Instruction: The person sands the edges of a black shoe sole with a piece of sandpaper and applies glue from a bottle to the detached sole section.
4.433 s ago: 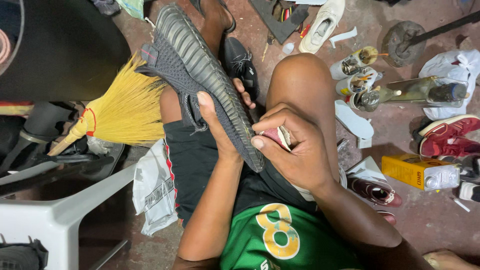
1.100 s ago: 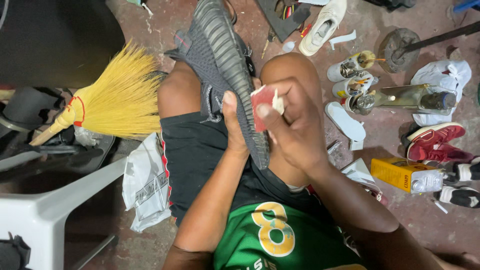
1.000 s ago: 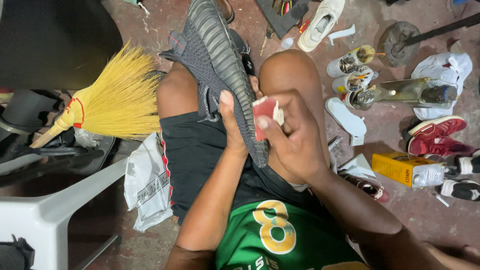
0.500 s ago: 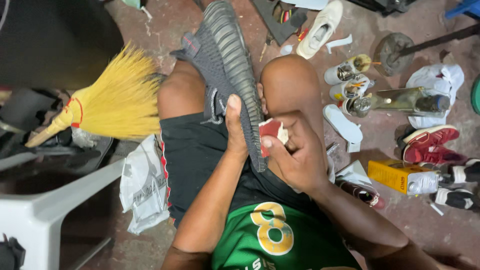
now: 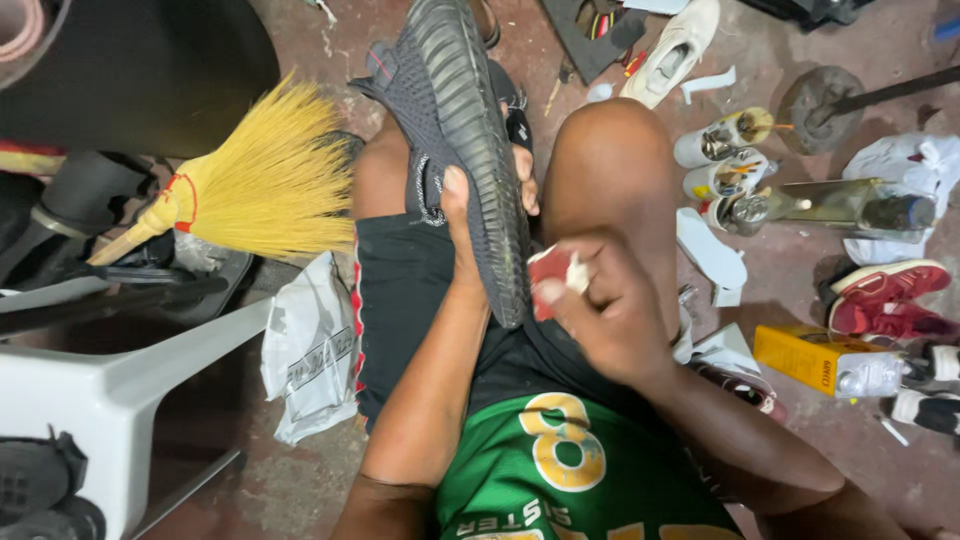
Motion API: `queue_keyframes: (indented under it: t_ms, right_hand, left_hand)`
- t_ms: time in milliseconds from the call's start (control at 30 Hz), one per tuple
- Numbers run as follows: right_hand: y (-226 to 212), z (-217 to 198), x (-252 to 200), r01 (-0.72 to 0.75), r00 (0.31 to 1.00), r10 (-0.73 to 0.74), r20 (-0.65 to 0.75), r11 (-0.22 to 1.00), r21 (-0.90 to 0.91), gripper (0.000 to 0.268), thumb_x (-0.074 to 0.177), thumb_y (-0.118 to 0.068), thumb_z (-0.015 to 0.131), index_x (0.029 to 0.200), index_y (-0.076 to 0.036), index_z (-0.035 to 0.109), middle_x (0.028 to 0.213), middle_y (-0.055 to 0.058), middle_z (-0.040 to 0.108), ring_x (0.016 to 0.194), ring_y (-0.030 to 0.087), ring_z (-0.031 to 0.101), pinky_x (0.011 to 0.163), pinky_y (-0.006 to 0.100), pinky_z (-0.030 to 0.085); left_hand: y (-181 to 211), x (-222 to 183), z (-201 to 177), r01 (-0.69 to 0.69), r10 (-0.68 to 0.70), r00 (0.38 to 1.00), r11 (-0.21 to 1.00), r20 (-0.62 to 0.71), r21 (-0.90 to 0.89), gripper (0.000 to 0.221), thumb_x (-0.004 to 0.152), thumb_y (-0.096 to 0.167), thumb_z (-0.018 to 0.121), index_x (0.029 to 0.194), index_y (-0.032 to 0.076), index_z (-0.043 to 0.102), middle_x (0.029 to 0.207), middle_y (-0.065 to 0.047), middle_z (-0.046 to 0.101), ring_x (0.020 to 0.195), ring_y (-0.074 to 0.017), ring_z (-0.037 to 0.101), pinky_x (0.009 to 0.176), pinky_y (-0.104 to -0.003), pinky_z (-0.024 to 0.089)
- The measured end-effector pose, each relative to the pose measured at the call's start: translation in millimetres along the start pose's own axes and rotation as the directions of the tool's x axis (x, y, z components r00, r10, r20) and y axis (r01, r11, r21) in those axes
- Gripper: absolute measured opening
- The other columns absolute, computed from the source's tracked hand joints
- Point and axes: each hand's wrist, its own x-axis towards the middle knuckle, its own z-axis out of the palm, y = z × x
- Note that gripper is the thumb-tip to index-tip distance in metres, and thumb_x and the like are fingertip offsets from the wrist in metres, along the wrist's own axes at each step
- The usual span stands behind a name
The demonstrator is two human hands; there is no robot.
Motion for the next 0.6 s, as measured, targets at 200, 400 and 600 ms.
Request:
queue_keyframes:
  t_ms: [200, 400, 600]
  right_hand:
    - [-23.7, 1.3, 39.5, -0.046, 0.989, 0.036, 0.141, 0.996, 0.073, 0.017, 0.108, -0.006, 0.058, 0.125, 0.0, 0.059, 0.095, 0.004, 0.066, 0.071, 0.004, 0.053, 0.063, 0.02, 0.044]
    - [-35.5, 39.5, 57.7, 0.028, 0.961, -0.039, 0.273, 0.999, 0.044, 0.031, 0.101, -0.001, 0.063, 0.131, -0.002, 0.055, 0.112, 0.004, 0.067, 0.1, 0.005, 0.063, 0.085, 0.022, 0.053]
    - [-15.5, 49.7, 43.2, 0.087, 0.959, -0.058, 0.277, 0.992, -0.095, 0.03, 0.1, -0.001, 0.065, 0.129, -0.002, 0.056, 0.111, 0.005, 0.07, 0.099, 0.006, 0.067, 0.082, 0.022, 0.057]
  left_hand:
    - [30.1, 0.4, -1.6, -0.086, 0.096, 0.987, 0.993, 0.131, -0.076, 0.101, 0.096, 0.072, 0.056, 0.163, 0.003, 0.03, 0.102, -0.009, 0.057, 0.079, -0.0161, 0.055, 0.07, -0.028, 0.046]
    - [41.8, -13.9, -5.5, -0.043, 0.037, 0.998, 0.992, -0.052, -0.119, 0.102, 0.09, 0.066, 0.062, 0.163, 0.002, 0.03, 0.108, -0.009, 0.058, 0.094, -0.0161, 0.059, 0.086, -0.031, 0.052]
    - [40.9, -9.3, -29.9, -0.068, 0.073, 0.996, 0.992, 0.048, -0.104, 0.093, 0.096, 0.065, 0.061, 0.162, 0.007, 0.031, 0.104, -0.009, 0.058, 0.083, -0.0166, 0.057, 0.073, -0.03, 0.049]
